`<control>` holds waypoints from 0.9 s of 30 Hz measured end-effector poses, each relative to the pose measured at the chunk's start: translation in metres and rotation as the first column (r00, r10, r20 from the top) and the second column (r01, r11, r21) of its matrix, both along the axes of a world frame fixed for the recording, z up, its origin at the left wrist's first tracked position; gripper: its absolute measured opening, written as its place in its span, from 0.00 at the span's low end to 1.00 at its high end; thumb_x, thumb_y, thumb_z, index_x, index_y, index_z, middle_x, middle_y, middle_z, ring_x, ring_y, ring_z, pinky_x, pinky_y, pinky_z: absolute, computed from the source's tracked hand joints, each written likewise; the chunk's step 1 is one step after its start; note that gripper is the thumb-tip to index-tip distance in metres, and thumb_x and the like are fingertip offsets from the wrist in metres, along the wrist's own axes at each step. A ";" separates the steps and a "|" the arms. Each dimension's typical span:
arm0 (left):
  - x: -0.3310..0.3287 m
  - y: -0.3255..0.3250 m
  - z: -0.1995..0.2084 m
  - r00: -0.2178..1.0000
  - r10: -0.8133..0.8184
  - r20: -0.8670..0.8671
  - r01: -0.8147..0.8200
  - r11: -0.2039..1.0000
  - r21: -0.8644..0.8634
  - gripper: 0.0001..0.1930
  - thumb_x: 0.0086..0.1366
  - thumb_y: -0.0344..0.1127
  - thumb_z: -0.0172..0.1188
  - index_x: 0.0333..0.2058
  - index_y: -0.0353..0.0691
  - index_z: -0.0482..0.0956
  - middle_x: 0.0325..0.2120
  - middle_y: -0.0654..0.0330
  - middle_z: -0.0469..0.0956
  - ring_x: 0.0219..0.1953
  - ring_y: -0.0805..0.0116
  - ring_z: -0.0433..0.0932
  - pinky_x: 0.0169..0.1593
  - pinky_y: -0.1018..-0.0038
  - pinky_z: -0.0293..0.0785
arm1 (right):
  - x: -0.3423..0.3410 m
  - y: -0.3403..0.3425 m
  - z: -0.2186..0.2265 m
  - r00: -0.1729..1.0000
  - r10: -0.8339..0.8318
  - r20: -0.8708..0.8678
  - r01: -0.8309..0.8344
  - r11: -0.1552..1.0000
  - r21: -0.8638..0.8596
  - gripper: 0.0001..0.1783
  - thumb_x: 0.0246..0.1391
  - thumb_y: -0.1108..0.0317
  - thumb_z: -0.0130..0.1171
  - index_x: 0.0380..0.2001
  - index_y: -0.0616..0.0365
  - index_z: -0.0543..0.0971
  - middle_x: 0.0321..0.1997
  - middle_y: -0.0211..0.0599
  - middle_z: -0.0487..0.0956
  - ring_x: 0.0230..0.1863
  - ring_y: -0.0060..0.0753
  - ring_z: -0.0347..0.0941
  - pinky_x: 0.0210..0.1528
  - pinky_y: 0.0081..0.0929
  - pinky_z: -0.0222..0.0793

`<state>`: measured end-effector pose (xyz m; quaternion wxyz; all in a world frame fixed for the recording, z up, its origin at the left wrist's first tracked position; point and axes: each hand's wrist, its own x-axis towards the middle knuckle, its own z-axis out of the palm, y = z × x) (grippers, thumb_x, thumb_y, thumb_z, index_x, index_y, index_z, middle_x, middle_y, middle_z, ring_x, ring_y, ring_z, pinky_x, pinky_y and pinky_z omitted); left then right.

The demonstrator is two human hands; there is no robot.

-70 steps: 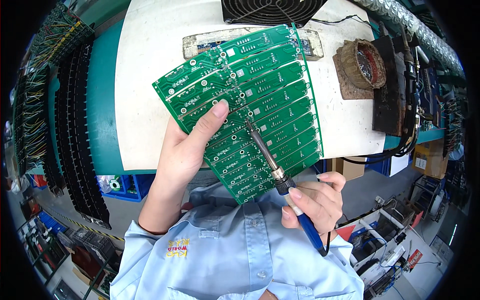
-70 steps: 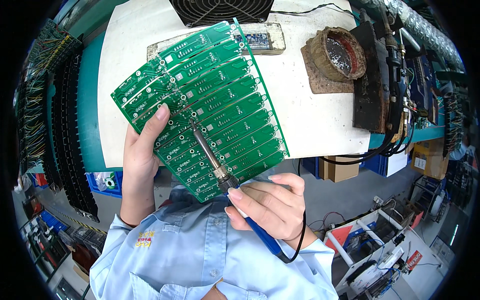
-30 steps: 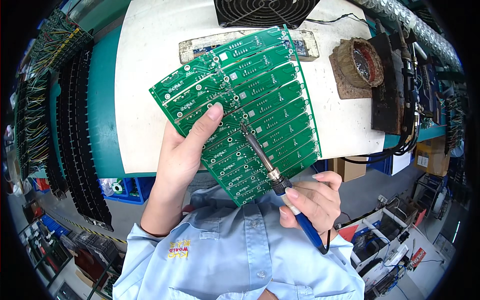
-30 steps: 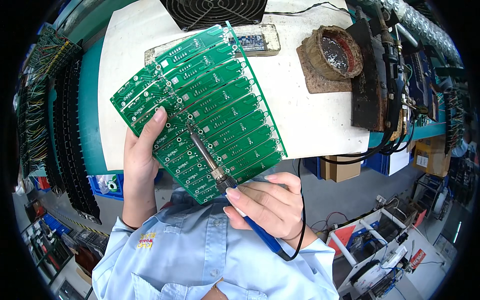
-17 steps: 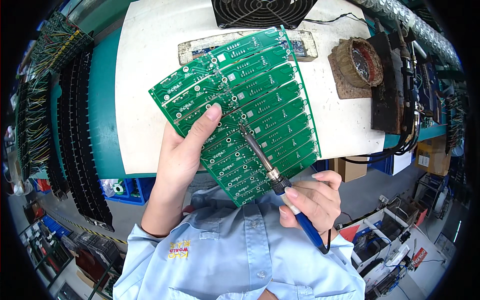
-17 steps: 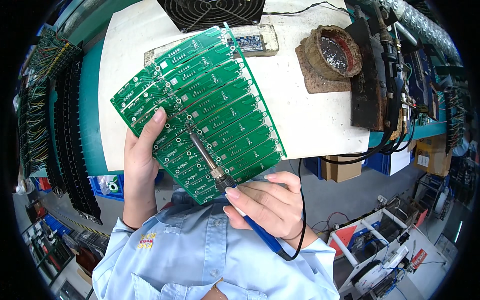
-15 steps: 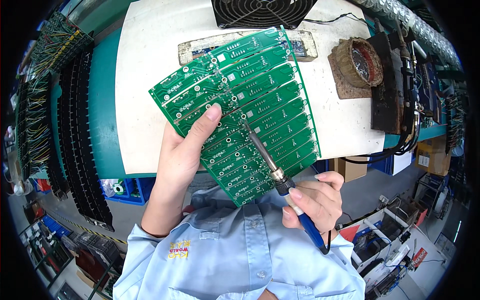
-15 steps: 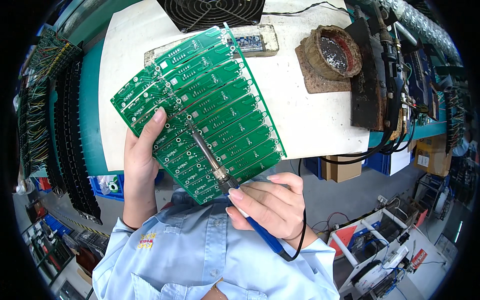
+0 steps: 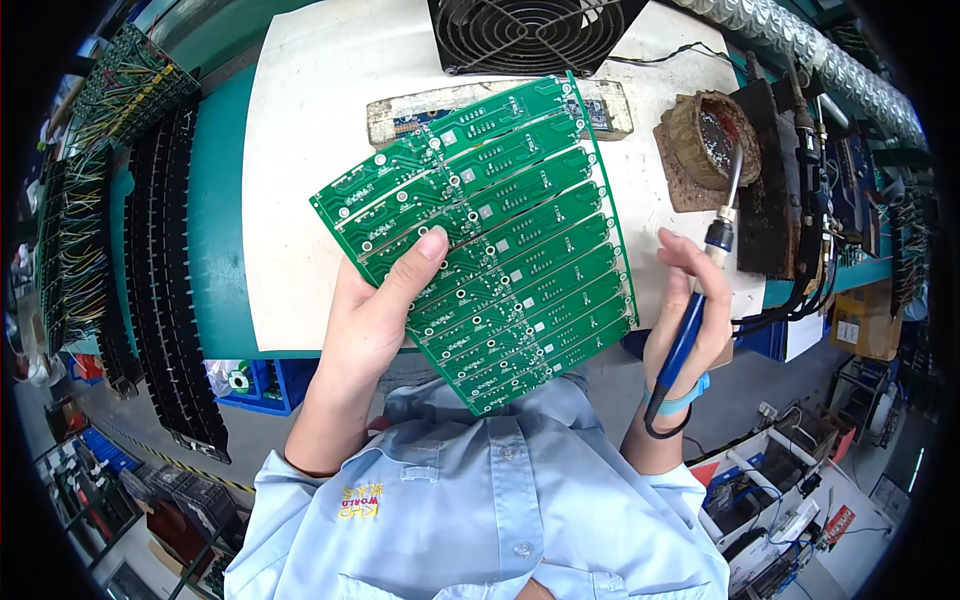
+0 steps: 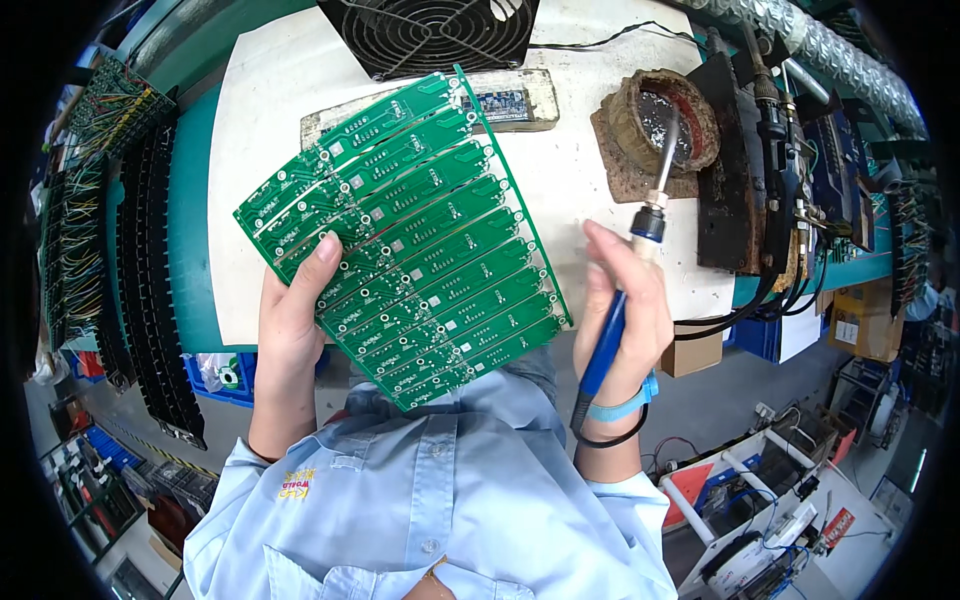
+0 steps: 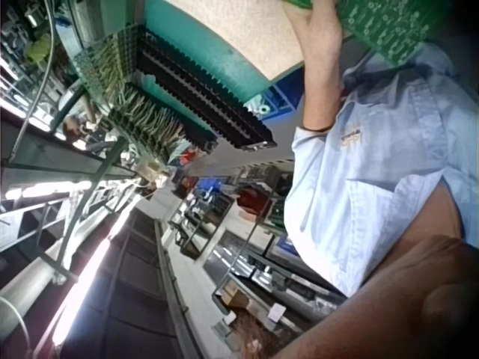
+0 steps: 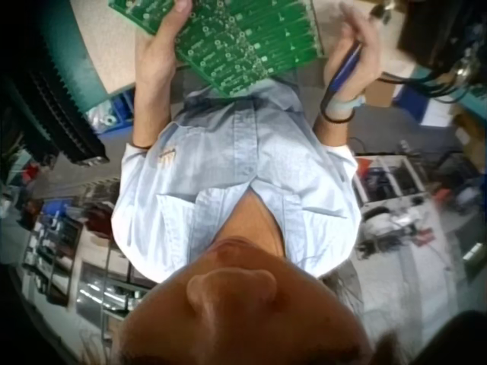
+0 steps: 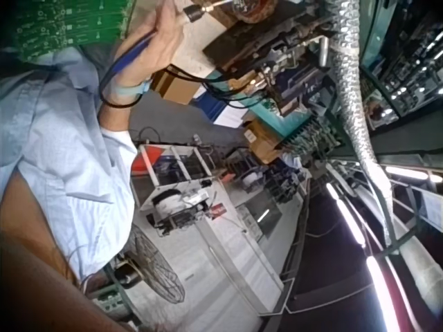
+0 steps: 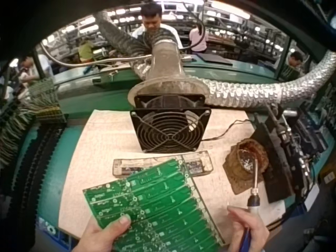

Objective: The person solders electronic components onto circuit board panels using a soldering iron and solder wire, flips the panel over to handle the attached wires, and solders additional points on the board.

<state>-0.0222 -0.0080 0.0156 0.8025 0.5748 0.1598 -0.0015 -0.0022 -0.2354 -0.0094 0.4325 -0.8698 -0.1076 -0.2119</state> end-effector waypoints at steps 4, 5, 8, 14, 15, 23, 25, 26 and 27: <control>-0.002 0.003 -0.003 1.000 -0.025 0.016 0.025 1.000 0.002 0.15 0.63 0.31 0.54 0.48 0.34 0.70 0.38 0.54 0.78 0.33 0.70 0.78 0.36 0.78 0.74 | 0.002 0.012 -0.006 0.990 0.141 0.003 -0.141 0.987 0.075 0.12 0.53 0.81 0.49 0.41 0.58 0.68 0.45 0.50 0.75 0.38 0.35 0.75 0.42 0.24 0.69; -0.002 0.003 -0.002 0.999 -0.033 0.023 0.033 0.999 0.002 0.15 0.63 0.31 0.54 0.48 0.34 0.70 0.38 0.54 0.78 0.33 0.70 0.78 0.36 0.78 0.74 | 0.002 0.012 -0.007 0.982 0.187 0.008 -0.187 0.977 0.098 0.13 0.52 0.82 0.49 0.41 0.58 0.68 0.46 0.52 0.75 0.37 0.35 0.75 0.41 0.23 0.69; -0.001 0.002 0.001 0.999 -0.038 0.032 0.038 0.999 0.008 0.15 0.63 0.31 0.54 0.47 0.34 0.71 0.37 0.54 0.78 0.33 0.70 0.78 0.36 0.78 0.74 | 0.000 0.011 -0.006 0.981 0.195 0.001 -0.193 0.969 0.154 0.13 0.51 0.83 0.50 0.40 0.57 0.66 0.45 0.52 0.75 0.35 0.34 0.75 0.40 0.23 0.69; 0.026 0.004 0.026 0.970 -0.242 -0.018 0.242 0.970 0.021 0.16 0.63 0.33 0.52 0.48 0.31 0.70 0.37 0.52 0.78 0.33 0.67 0.78 0.35 0.78 0.74 | -0.019 0.011 0.013 0.989 0.145 -0.040 -0.114 0.896 0.429 0.15 0.51 0.83 0.51 0.40 0.56 0.63 0.45 0.52 0.75 0.33 0.31 0.73 0.37 0.21 0.69; 0.031 0.005 0.029 0.952 -0.304 -0.044 0.305 0.952 0.024 0.17 0.63 0.33 0.52 0.48 0.30 0.69 0.37 0.51 0.78 0.33 0.66 0.79 0.36 0.78 0.74 | -0.019 0.012 0.016 0.989 0.132 -0.060 -0.084 0.862 0.501 0.15 0.51 0.83 0.51 0.40 0.56 0.63 0.45 0.51 0.75 0.33 0.31 0.72 0.37 0.21 0.68; 0.036 0.032 0.021 0.994 -0.061 0.095 0.008 0.875 0.484 0.12 0.63 0.34 0.52 0.39 0.31 0.76 0.27 0.59 0.78 0.22 0.76 0.72 0.26 0.83 0.68 | 0.006 0.030 0.004 0.999 0.003 -0.048 0.017 0.910 0.415 0.14 0.51 0.83 0.50 0.40 0.57 0.65 0.45 0.48 0.75 0.32 0.28 0.71 0.37 0.17 0.66; 0.022 0.040 0.024 0.977 0.049 0.208 -0.209 0.420 0.883 0.10 0.63 0.31 0.50 0.38 0.32 0.76 0.25 0.58 0.76 0.22 0.75 0.66 0.27 0.81 0.64 | 0.009 0.032 0.007 0.995 -0.038 -0.092 0.065 0.946 0.319 0.13 0.51 0.82 0.50 0.40 0.58 0.66 0.45 0.47 0.76 0.32 0.28 0.71 0.38 0.18 0.66; 0.014 0.042 0.023 0.977 0.054 0.205 -0.208 0.419 0.884 0.10 0.63 0.31 0.50 0.38 0.32 0.76 0.25 0.58 0.76 0.22 0.75 0.66 0.27 0.81 0.64 | 0.009 0.033 0.009 0.995 -0.033 -0.095 0.062 0.946 0.319 0.13 0.51 0.82 0.50 0.40 0.58 0.66 0.45 0.47 0.76 0.32 0.28 0.71 0.38 0.18 0.66; 0.007 0.044 0.019 0.965 0.048 0.258 -0.254 0.422 0.870 0.09 0.63 0.30 0.50 0.37 0.32 0.76 0.25 0.58 0.75 0.23 0.74 0.66 0.29 0.81 0.63 | 0.010 0.032 0.010 0.997 -0.062 -0.047 0.072 0.970 0.232 0.13 0.51 0.82 0.51 0.40 0.58 0.67 0.45 0.45 0.76 0.33 0.28 0.71 0.39 0.18 0.66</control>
